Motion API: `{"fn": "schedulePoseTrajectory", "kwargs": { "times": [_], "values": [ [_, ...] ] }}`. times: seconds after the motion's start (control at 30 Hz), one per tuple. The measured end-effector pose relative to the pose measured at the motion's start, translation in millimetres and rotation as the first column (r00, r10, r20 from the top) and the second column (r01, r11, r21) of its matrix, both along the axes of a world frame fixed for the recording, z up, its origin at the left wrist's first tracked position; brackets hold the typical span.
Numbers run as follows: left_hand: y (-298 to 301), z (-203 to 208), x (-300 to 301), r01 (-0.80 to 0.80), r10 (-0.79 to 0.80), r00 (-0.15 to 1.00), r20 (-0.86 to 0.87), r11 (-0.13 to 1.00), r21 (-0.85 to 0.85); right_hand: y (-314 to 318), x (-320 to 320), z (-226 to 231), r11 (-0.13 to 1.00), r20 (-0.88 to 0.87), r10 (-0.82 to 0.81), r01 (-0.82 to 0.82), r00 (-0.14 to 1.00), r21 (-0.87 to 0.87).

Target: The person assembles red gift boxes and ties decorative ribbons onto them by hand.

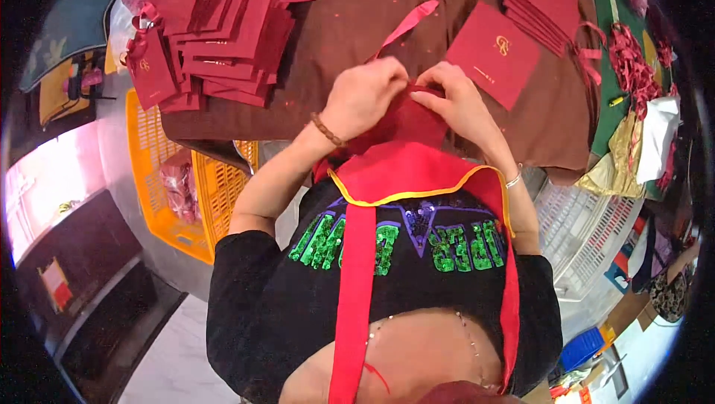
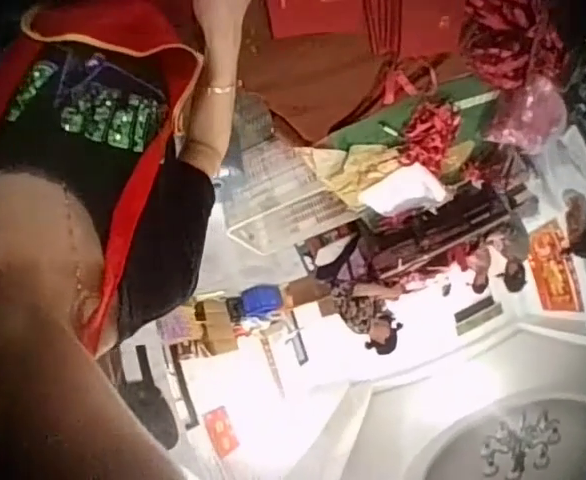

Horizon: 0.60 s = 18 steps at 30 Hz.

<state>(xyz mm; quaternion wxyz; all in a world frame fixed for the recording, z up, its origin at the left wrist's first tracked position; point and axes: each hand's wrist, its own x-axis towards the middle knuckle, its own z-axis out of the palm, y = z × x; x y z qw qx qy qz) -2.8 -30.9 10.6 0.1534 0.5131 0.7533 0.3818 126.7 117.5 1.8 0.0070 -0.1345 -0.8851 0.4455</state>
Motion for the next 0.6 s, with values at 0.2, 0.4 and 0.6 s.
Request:
{"fn": "schedulePoseTrajectory", "kwargs": {
  "times": [0.2,0.4,0.6],
  "values": [
    [4.9,-15.6,6.2,-0.02,0.022,1.0,0.018,0.994,-0.112,1.2,30.8,-2.4,0.994,-0.061,-0.082,0.086,0.995,0.062],
    [8.1,-36.4,5.9,-0.052,0.053,0.999,0.003,0.998,-0.022,7.3,42.2,-2.5,0.984,0.006,-0.164,0.164,0.987,-0.067],
    [7.1,-36.2,12.0,-0.124,0.133,0.991,-0.027,0.968,0.218,8.3,44.4,-11.2,0.975,0.015,-0.207,0.207,0.978,-0.074]
  ]
}}
